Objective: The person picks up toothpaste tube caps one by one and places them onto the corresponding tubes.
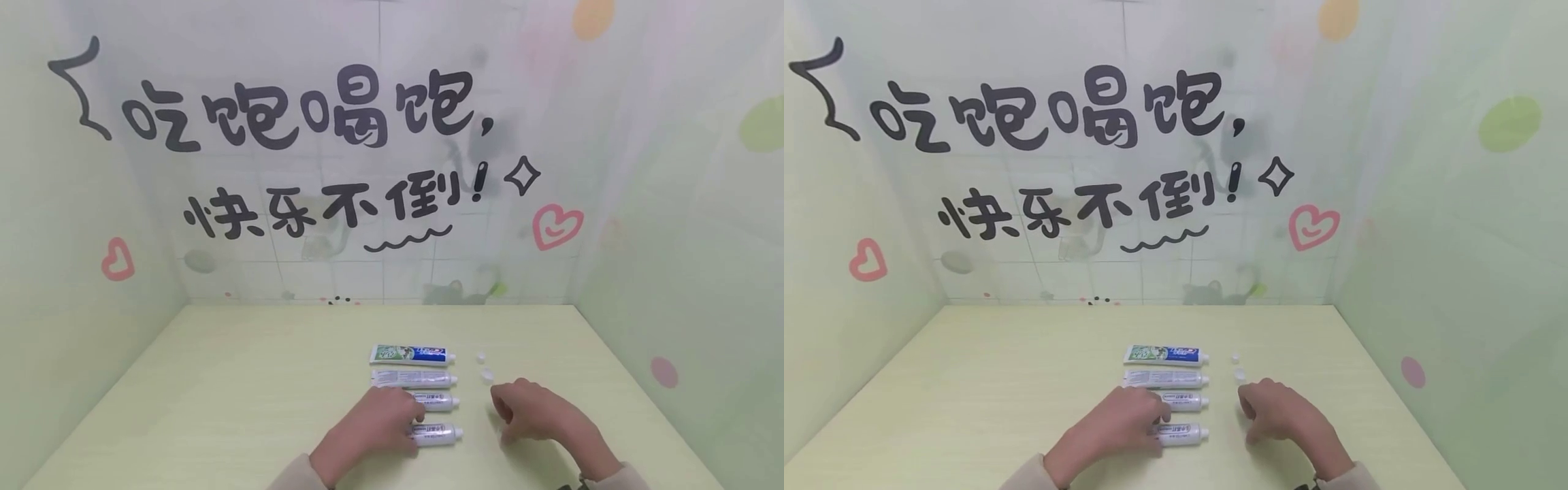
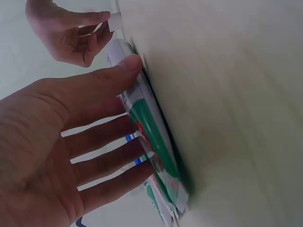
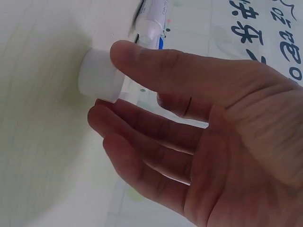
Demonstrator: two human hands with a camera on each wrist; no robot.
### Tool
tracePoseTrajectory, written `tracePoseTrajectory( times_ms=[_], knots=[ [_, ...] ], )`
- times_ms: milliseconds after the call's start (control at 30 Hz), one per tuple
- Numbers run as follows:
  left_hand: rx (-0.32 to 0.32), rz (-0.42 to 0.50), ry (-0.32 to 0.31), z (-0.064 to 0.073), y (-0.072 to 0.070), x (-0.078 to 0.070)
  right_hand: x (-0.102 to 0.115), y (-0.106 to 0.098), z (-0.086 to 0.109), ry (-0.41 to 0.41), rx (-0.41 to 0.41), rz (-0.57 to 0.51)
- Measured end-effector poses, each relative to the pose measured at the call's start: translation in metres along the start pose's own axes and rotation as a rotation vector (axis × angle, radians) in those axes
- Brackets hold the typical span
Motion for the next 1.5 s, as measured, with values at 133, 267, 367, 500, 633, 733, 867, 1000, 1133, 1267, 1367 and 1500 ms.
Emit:
tracePoseTrajectory(
  times_ms=[133,267,367,500,633,733,867,1000,1133,1267,1367,1500],
  knots=[
    [-0.019,-0.049,0.009,0.002,0.004,-0.003,0.001,0.000,0.000,0.000,0.003,0.014],
    [-0.060,-0.103,0.023,0.004,0.002,-0.006,0.003,-0.003,0.000,-0.006,0.001,0.014],
    [-0.071,-0.128,0.025,0.005,0.001,-0.009,0.006,-0.005,0.000,-0.014,0.003,0.015],
    [-0.063,-0.122,0.020,0.004,0.000,-0.010,0.013,-0.010,0.002,-0.046,-0.008,0.030],
    [-0.041,-0.071,0.014,-0.001,-0.004,-0.008,0.021,-0.020,0.003,-0.110,-0.044,0.066],
    [-0.040,-0.014,-0.002,-0.006,-0.015,-0.007,0.028,-0.031,0.000,-0.148,-0.091,0.100],
    [-0.068,0.059,-0.029,-0.010,-0.036,-0.006,0.038,-0.050,-0.004,-0.157,-0.208,0.161],
    [-0.111,0.133,-0.039,-0.010,-0.054,-0.006,0.049,-0.069,-0.006,-0.188,-0.389,0.186],
    [-0.172,0.149,-0.045,-0.009,-0.065,-0.003,0.053,-0.078,-0.014,-0.263,-0.527,0.037],
    [-0.210,0.148,-0.051,-0.006,-0.071,0.001,0.052,-0.076,-0.020,-0.327,-0.586,-0.139],
    [-0.242,0.162,-0.036,-0.003,-0.075,0.003,0.048,-0.071,-0.022,-0.368,-0.601,-0.274],
    [-0.271,0.177,-0.020,0.001,-0.082,0.003,0.041,-0.060,-0.025,-0.374,-0.568,-0.521]
  ],
)
Point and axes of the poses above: each hand's wrist, its own z-axis away from the middle knuckle, its own y-axis out of the palm, x = y × z, the point moved 4 cm from there along -z, towards the middle knuckle, and after that the axes turned 10 degrees about -y, right-handed, at the moved point
